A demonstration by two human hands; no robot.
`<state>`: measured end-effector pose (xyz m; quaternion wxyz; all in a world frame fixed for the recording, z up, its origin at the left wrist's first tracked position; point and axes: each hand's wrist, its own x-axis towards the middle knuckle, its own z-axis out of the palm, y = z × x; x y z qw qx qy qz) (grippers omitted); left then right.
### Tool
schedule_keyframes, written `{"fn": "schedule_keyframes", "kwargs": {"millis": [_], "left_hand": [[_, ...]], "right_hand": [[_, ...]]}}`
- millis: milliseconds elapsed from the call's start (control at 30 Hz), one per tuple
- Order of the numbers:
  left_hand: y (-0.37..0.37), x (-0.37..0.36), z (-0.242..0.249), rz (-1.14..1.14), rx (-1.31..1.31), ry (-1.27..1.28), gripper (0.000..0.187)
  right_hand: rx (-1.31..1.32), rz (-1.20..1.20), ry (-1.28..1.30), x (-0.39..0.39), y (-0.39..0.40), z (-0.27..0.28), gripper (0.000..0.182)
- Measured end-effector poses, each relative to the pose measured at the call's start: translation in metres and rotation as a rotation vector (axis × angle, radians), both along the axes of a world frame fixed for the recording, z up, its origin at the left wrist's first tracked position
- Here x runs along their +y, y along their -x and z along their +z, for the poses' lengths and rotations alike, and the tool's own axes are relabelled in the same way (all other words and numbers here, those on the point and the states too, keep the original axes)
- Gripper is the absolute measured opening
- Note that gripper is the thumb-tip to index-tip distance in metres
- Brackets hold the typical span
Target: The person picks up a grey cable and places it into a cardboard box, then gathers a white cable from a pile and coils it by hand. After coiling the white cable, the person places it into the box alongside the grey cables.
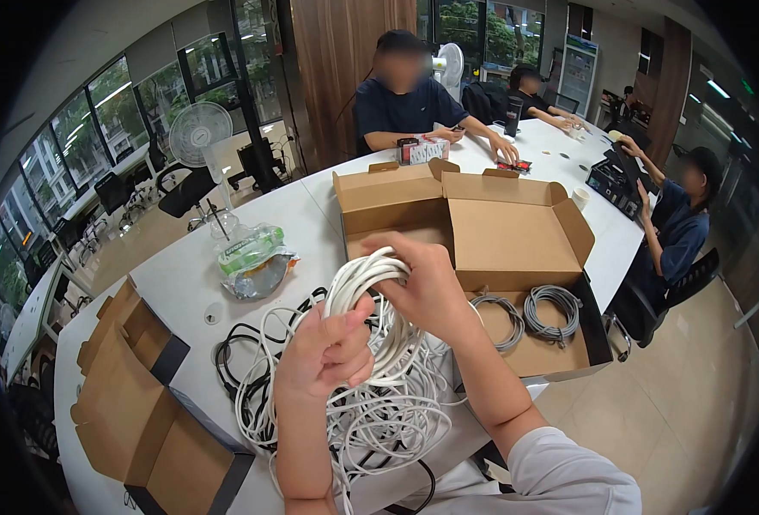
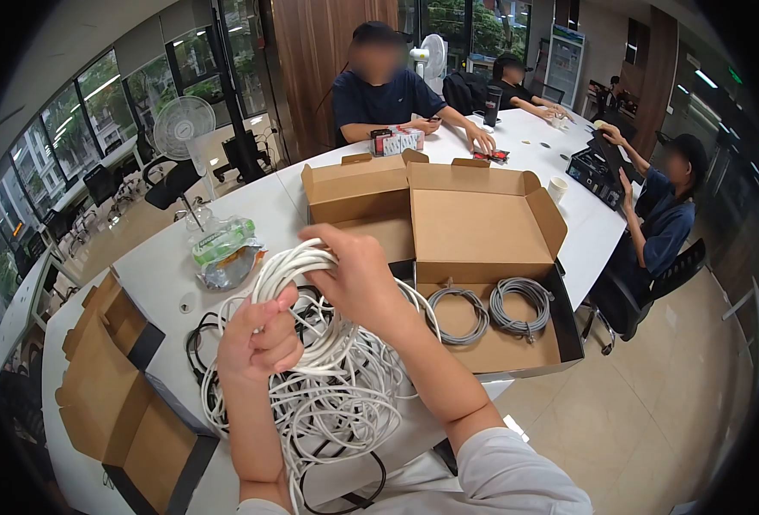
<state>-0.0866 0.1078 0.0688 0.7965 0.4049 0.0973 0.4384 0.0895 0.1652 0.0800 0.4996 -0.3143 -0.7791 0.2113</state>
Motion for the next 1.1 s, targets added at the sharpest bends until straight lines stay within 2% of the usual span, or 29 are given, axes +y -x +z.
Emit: {"fn": "schedule_keyframes", "kwargs": {"millis": [67,167,267,367,467,567,667,767,900,1033,1100], "left_hand": [[-0.005,0.0,-0.005,0.036,-0.001,-0.124,0.027],[-0.011,0.0,-0.015,0.164,0.006,-0.22,0.035],[-0.004,-0.005,0.002,-0.03,-0.01,-0.213,0.037],[0.001,-0.003,-0.005,-0.109,-0.125,-0.079,0.039],[0.006,0.001,-0.007,-0.071,-0.103,-0.021,0.044],[-0.003,-0.001,0.002,-0.042,-0.07,-0.019,0.045],[-0.004,-0.003,-0.003,0.08,0.075,-0.035,0.045],[-0.002,-0.006,-0.002,0.125,0.111,-0.08,0.045],[-0.01,-0.012,0.004,0.335,0.119,-0.12,0.042],[-0.006,-0.006,0.003,0.693,-0.14,-0.193,0.038],[0.0,-0.006,0.009,0.87,-0.281,-0.206,0.036]], "right_hand": [[-0.019,0.006,-0.018,0.003,0.001,-0.002,0.028],[0.031,0.014,-0.026,0.003,0.004,-0.004,0.022],[0.099,0.123,0.039,-0.001,0.003,0.001,0.026],[0.088,0.129,0.108,-0.005,0.002,0.006,0.028],[0.061,0.021,-0.058,-0.007,0.005,0.003,0.028],[0.019,-0.027,-0.078,-0.011,0.0,0.007,0.021],[0.014,-0.027,-0.155,-0.007,-0.002,0.003,0.026],[-0.007,-0.005,-0.12,-0.012,-0.003,0.005,0.032],[0.217,-0.058,-0.259,-0.009,0.015,0.004,0.034],[0.286,-0.171,-0.378,-0.014,0.019,0.009,0.026],[0.199,-0.085,-0.278,-0.023,0.004,0.015,0.018]]}}
